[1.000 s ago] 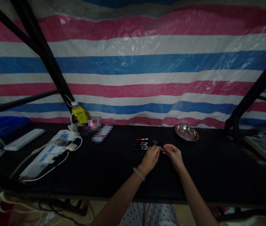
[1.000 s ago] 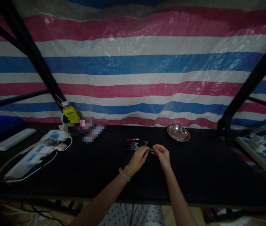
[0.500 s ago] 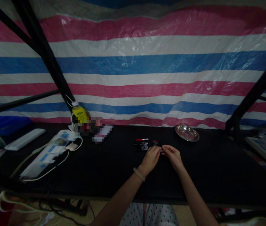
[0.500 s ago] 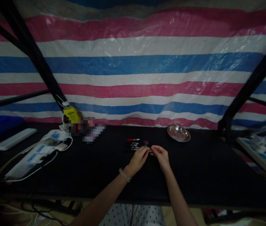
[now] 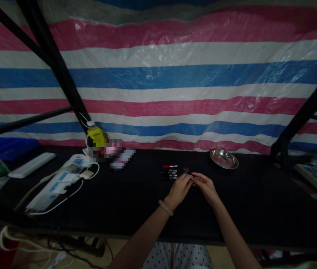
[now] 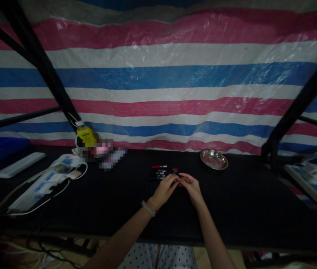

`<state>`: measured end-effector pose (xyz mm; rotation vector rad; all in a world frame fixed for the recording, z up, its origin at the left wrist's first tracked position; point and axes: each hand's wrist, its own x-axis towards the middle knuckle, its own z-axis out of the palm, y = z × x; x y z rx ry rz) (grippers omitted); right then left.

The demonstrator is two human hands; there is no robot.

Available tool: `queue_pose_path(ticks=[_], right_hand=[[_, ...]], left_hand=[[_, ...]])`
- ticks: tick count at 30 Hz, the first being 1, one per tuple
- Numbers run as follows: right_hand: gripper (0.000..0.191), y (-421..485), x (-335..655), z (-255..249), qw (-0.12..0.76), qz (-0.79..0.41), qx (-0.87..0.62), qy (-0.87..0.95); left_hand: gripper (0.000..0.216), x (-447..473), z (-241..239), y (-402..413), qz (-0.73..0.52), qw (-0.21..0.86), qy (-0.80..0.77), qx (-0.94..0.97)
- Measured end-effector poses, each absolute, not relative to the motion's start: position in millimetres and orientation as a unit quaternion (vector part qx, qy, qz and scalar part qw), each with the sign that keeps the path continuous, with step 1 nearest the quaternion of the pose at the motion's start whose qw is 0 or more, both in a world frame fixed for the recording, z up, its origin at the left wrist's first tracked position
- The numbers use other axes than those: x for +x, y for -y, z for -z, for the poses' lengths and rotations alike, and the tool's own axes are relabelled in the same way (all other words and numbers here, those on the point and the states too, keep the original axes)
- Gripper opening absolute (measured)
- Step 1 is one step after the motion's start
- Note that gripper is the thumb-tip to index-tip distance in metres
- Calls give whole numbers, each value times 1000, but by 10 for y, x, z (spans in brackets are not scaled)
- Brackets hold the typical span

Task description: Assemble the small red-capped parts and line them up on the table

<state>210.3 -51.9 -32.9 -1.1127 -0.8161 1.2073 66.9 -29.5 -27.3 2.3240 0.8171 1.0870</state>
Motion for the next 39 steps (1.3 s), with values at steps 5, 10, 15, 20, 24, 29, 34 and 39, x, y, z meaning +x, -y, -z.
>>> queue_pose_path(ticks=[5,10,15,20,24,29,34,39], right_hand=[[44,505,2090,321,625,-517,-480,335],[48,478,2114,334,651,-494,-492,300],[50,472,2111,333,655,-490,-494,294],[53,475,2094,336,655,-485,-493,305],[53,477,2095,343,655,-480,-492,312],[52,477,2086,346,656,-484,-489,311],[49,448,2033,364,676,-465,-479,310],[50,349,1884,311,701,-434,-478,302]], left_hand=[[16,581,160,265,-389,164,-302,855],[16,260,32,99,-369,91,-401,833],[30,-2,8,4,-318,88,-440,835],[28,-13,64,4,-278,114,-444,844],[19,0,88,-1,-262,138,-443,846],[12,29,108,-1,-269,149,-422,853],[12,174,130,54,-360,172,-369,839],[21,290,144,130,-425,156,-356,818]])
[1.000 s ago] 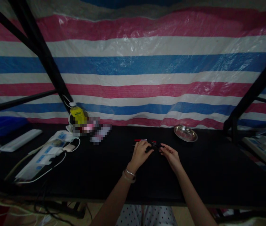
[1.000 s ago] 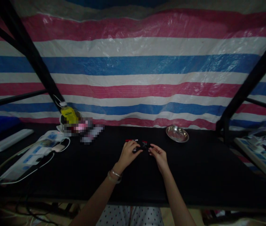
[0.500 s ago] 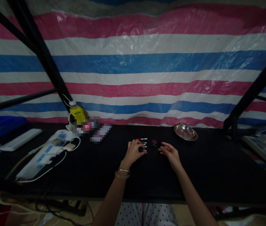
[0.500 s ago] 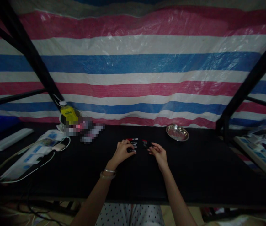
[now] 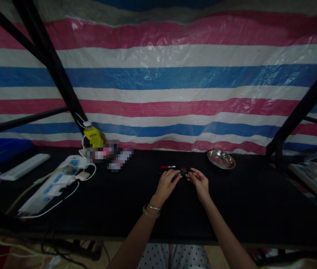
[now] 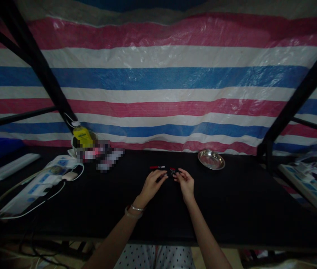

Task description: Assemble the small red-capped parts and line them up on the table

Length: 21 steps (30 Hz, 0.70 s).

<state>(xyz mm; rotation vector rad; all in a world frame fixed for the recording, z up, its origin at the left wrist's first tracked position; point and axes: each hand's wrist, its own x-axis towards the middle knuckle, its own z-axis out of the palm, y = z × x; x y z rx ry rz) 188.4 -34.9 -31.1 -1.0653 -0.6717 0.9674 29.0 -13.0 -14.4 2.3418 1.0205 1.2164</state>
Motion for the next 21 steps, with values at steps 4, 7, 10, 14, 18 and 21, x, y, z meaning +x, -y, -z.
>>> queue_pose_path(ticks=[4,7,10,14,18,21], right_hand=[[49,250,1670,226,725,-382,-474,322],[50,219,1499,216,731,-340,-480,346],[49,236,1395,270,720,-314,-492,376],[47,274,1394,361,707,-288,-505,402],[45,281,1423,385,694,-303,-502,417],[44,288,1417,354,699,-303,-499,412]], left_hand=[[23,295,207,109,-438,142,-365,809],[21,278,252,75,-434,140,-383,803],[20,265,265,61,-427,140,-393,802],[19,271,264,70,-450,168,-382,789],[18,292,262,79,-467,221,-375,770],[15,296,251,84,-471,236,-382,760]])
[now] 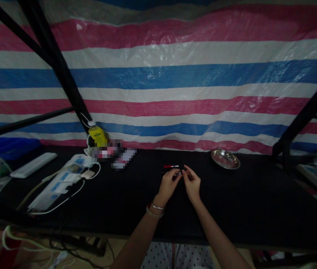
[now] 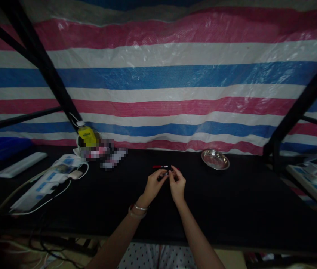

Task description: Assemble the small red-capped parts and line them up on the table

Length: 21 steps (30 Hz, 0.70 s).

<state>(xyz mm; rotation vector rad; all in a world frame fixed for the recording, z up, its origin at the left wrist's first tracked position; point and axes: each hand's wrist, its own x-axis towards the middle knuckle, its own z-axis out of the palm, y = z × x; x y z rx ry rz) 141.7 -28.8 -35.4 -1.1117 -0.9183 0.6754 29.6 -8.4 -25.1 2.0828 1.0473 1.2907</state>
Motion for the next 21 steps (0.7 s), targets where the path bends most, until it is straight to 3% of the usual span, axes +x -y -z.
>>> queue_pose_path(ticks=[8,21], right_hand=[[41,364,1391,237,720,-267,-500,401],[26,360,1396,309,672,-185,-486,528]], left_hand=[[12,290,257,89,-456,220,-381,773],[17,293,305,69,-472,293,-362,749]])
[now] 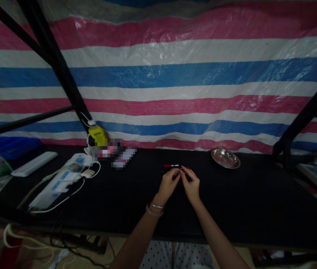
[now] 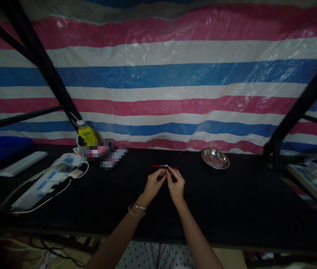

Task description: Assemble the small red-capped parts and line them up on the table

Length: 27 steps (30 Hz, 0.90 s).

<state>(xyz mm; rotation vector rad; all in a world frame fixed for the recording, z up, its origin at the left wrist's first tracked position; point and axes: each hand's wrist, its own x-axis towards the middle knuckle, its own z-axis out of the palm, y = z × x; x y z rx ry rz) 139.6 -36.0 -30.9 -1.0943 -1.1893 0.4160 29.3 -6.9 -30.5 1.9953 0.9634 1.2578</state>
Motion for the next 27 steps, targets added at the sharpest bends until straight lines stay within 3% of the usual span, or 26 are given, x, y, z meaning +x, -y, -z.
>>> queue_pose_path(ticks=[17,27], right_hand=[[21,346,1408,317,689,-200,-477,507],[42,296,1553,288,766,-264,-513,283]], left_hand=[[16,295,278,58,-467,352,-362,726],[23,198,193,-21,-470,408,-401,672]])
